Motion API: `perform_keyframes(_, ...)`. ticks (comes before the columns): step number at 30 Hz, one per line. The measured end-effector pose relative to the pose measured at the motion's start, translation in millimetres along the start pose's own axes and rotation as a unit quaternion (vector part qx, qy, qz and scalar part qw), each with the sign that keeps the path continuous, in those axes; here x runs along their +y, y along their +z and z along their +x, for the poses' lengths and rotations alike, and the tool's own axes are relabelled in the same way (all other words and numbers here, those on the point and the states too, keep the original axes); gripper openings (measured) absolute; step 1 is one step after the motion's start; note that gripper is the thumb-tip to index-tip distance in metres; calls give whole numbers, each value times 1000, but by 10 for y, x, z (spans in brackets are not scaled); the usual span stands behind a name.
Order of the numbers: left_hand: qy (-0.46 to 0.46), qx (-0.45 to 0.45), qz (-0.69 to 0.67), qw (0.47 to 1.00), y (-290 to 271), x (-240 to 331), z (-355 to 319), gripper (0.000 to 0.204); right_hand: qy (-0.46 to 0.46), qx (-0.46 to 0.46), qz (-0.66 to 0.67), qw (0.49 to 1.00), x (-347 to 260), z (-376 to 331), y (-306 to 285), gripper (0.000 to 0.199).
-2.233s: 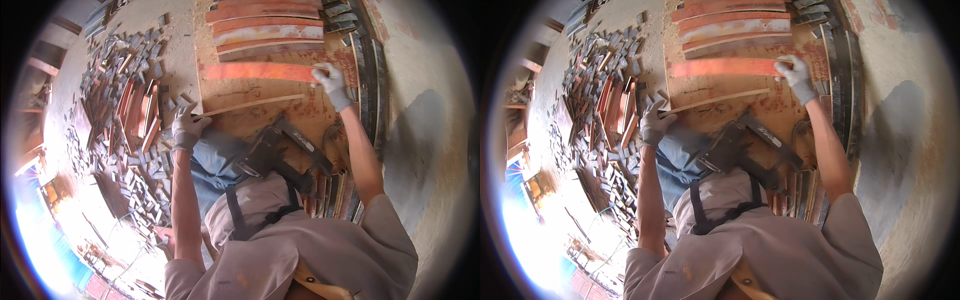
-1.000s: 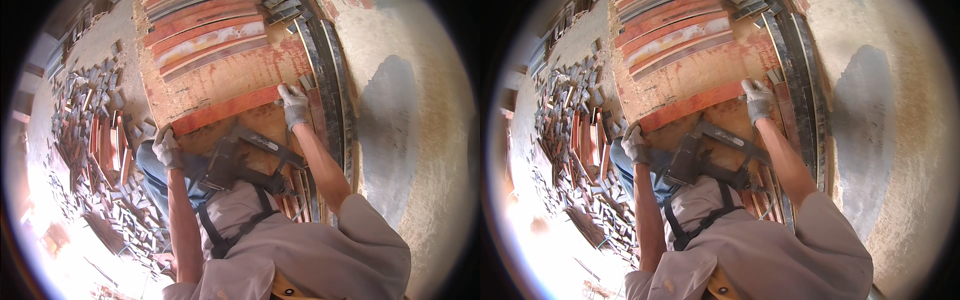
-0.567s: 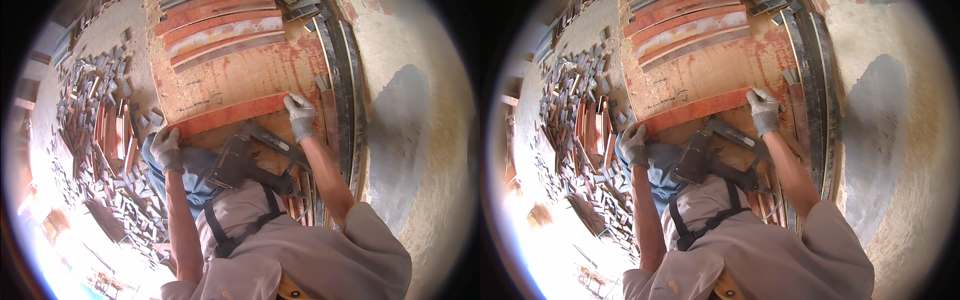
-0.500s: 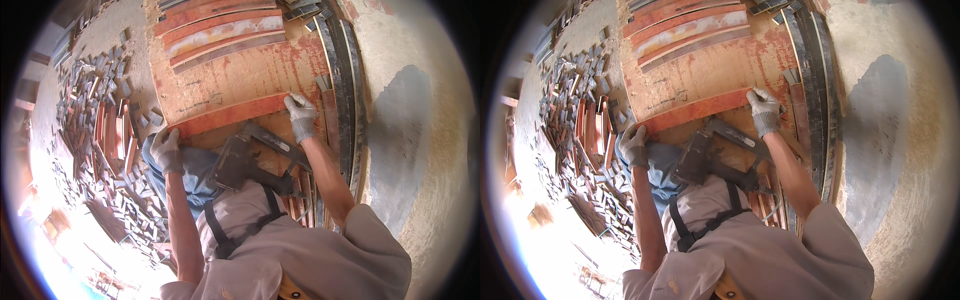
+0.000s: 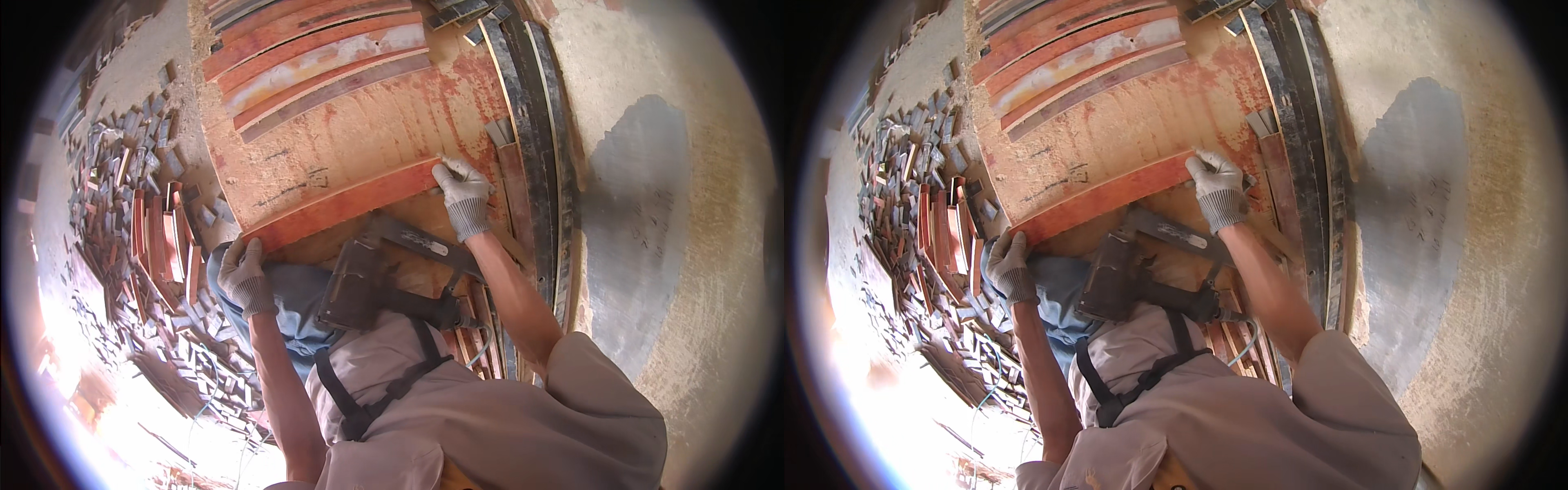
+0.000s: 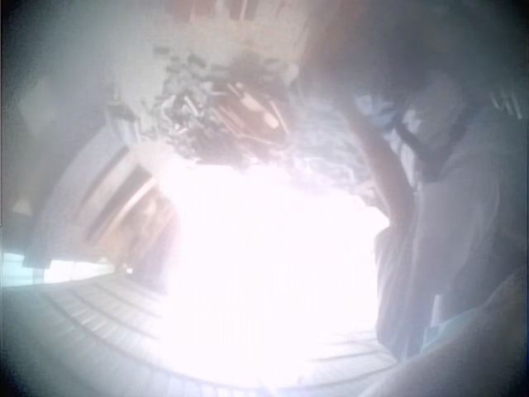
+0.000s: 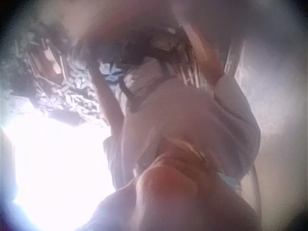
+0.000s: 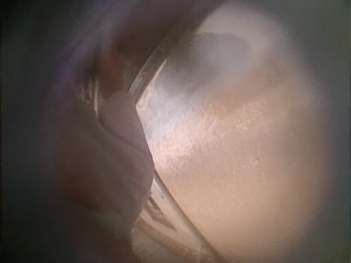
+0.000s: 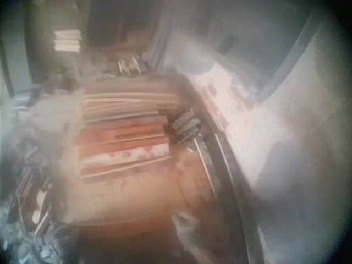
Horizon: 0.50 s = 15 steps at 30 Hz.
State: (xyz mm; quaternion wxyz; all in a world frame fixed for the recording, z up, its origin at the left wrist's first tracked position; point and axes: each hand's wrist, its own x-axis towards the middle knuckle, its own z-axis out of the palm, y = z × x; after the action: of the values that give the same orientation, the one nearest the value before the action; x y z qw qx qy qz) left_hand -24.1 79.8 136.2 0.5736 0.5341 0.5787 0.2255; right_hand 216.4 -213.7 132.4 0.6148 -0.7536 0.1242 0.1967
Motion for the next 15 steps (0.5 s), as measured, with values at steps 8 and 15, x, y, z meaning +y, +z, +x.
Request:
perform_keyframes(8, 14, -2, 27, 1000, -43, -65, 46, 28, 17, 8, -6, 1000, -66, 22, 1, 28)
perform_keyframes(15, 58, 11, 146, 988, -2, 46, 8, 28, 9, 7, -58, 998, -107, 57, 6, 26)
